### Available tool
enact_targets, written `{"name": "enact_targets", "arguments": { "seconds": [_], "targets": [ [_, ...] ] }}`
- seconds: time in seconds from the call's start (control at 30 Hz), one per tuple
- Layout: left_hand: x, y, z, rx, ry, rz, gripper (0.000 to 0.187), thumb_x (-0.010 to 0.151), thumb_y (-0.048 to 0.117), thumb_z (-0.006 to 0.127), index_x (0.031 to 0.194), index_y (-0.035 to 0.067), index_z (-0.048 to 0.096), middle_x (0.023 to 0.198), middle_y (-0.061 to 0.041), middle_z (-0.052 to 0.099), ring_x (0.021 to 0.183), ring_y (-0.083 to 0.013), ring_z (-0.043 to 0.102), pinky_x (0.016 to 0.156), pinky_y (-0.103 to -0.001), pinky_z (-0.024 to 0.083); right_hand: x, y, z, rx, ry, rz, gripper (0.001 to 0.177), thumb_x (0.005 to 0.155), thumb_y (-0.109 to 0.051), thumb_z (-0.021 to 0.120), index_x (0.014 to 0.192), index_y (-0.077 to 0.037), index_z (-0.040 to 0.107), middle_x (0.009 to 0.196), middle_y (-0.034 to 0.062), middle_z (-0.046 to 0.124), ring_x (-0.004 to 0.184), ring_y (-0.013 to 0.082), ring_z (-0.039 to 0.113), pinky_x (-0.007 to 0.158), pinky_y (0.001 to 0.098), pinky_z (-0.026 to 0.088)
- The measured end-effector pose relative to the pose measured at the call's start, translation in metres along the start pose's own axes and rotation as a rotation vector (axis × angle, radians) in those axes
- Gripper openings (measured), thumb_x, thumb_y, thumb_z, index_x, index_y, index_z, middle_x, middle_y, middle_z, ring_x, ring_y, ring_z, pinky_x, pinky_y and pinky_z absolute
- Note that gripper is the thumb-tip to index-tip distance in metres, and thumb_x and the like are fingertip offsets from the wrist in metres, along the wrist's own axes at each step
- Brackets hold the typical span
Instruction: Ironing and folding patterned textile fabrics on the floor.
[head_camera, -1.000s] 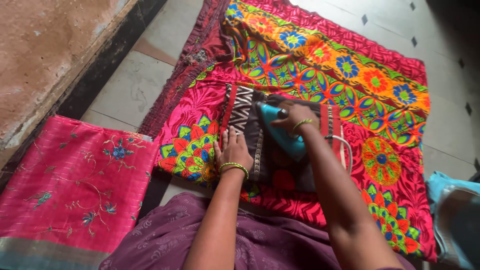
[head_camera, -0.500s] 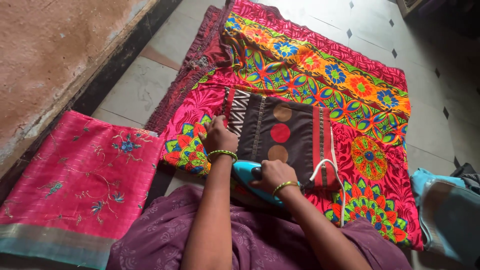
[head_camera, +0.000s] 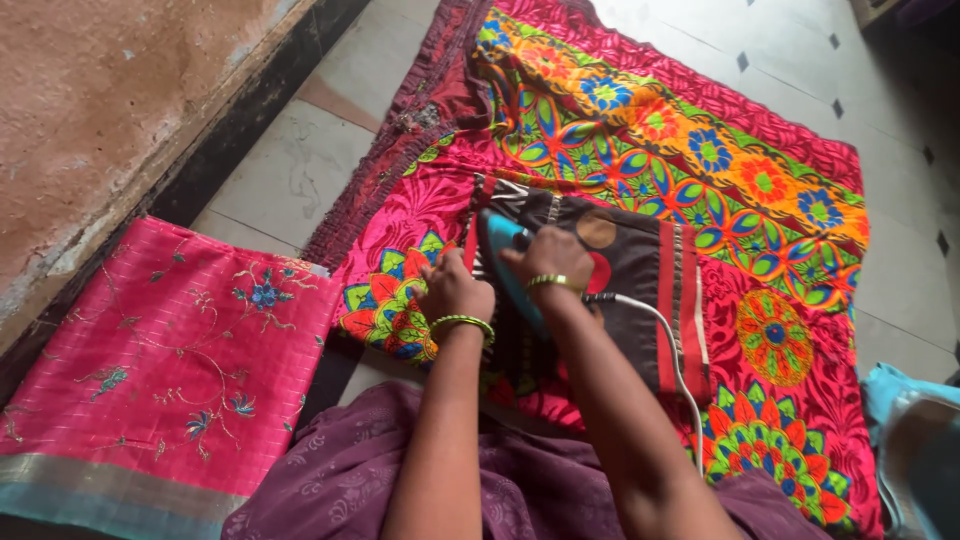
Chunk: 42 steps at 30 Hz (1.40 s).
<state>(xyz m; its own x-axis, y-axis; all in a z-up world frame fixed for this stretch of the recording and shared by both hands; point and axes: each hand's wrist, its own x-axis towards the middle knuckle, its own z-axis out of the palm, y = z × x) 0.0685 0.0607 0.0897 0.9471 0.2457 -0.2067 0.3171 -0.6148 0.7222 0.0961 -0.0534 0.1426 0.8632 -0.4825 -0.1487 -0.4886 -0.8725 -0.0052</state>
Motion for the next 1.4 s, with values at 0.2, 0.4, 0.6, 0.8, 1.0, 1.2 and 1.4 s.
{"name": "enact_targets", "arguments": {
  "seconds": [0.2,0.4,0.6,0.8,1.0,1.2,1.4],
  "targets": [
    [-0.001,0.006,0.002,0.081,0.011,0.03,0.043,0.082,0.009,0.059,0.125,0.006,0.06,0.137,-0.016,0.061,0.142,-0.0451,0.04,0.119,-0.058,0.025,0.069,-0.023,0.0,-0.001,0.039,-0.001,0.068,0.071,-0.067,0.083,0.113,-0.014,0.075,0.114,0.011,0.074,0.104,0.0277,0.073,0.082,0.0436,0.059],
    [0.002,0.004,-0.001,-0.002,0.175,0.07,0.047,0.081,0.005,0.057,0.128,0.006,0.06,0.133,-0.015,0.062,0.139,-0.048,0.043,0.114,-0.062,0.031,0.096,-0.028,-0.019,-0.045,-0.152,-0.093,0.068,0.067,-0.066,0.084,0.119,-0.023,0.075,0.122,0.0102,0.07,0.111,0.0295,0.068,0.088,0.0458,0.057],
    [0.013,0.0,0.009,-0.126,0.356,0.2,0.045,0.083,0.004,0.055,0.128,0.008,0.061,0.135,-0.015,0.064,0.137,-0.0516,0.045,0.112,-0.066,0.03,0.057,-0.021,-0.012,-0.151,-0.235,-0.286,0.078,0.064,-0.064,0.088,0.117,-0.01,0.072,0.12,0.0152,0.071,0.111,0.0315,0.07,0.091,0.0447,0.057],
    [0.033,-0.018,0.011,-0.34,0.425,0.289,0.047,0.077,0.001,0.054,0.124,0.006,0.063,0.126,-0.018,0.068,0.136,-0.0528,0.046,0.115,-0.059,0.032,-0.02,-0.008,0.011,-0.157,-0.247,-0.483,0.057,0.07,-0.055,0.083,0.104,-0.009,0.078,0.11,0.0183,0.075,0.101,0.034,0.074,0.086,0.0458,0.06],
    [0.034,-0.013,-0.006,-0.45,0.416,0.333,0.041,0.076,-0.002,0.052,0.113,0.008,0.069,0.111,-0.021,0.072,0.121,-0.0498,0.059,0.122,-0.049,0.034,-0.096,0.024,-0.005,-0.172,-0.303,-0.574,0.056,0.066,-0.057,0.085,0.097,-0.01,0.079,0.102,0.0174,0.077,0.094,0.0345,0.075,0.081,0.0461,0.06],
    [0.017,-0.005,0.01,-0.394,0.209,0.454,0.036,0.081,-0.001,0.053,0.113,0.007,0.069,0.114,-0.018,0.075,0.122,-0.0484,0.058,0.124,-0.053,0.03,-0.125,0.057,-0.01,-0.14,-0.27,-0.395,0.056,0.066,-0.057,0.087,0.099,-0.013,0.077,0.102,0.0161,0.075,0.093,0.0348,0.074,0.08,0.046,0.06],
    [-0.008,-0.004,0.03,-0.152,0.196,0.711,0.044,0.087,0.009,0.058,0.131,0.004,0.062,0.143,-0.021,0.059,0.144,-0.0483,0.041,0.119,-0.057,0.032,-0.096,0.098,-0.005,-0.09,-0.163,-0.114,0.062,0.07,-0.064,0.083,0.104,-0.013,0.076,0.105,0.0159,0.076,0.098,0.0327,0.075,0.082,0.0449,0.06]
  ]
}}
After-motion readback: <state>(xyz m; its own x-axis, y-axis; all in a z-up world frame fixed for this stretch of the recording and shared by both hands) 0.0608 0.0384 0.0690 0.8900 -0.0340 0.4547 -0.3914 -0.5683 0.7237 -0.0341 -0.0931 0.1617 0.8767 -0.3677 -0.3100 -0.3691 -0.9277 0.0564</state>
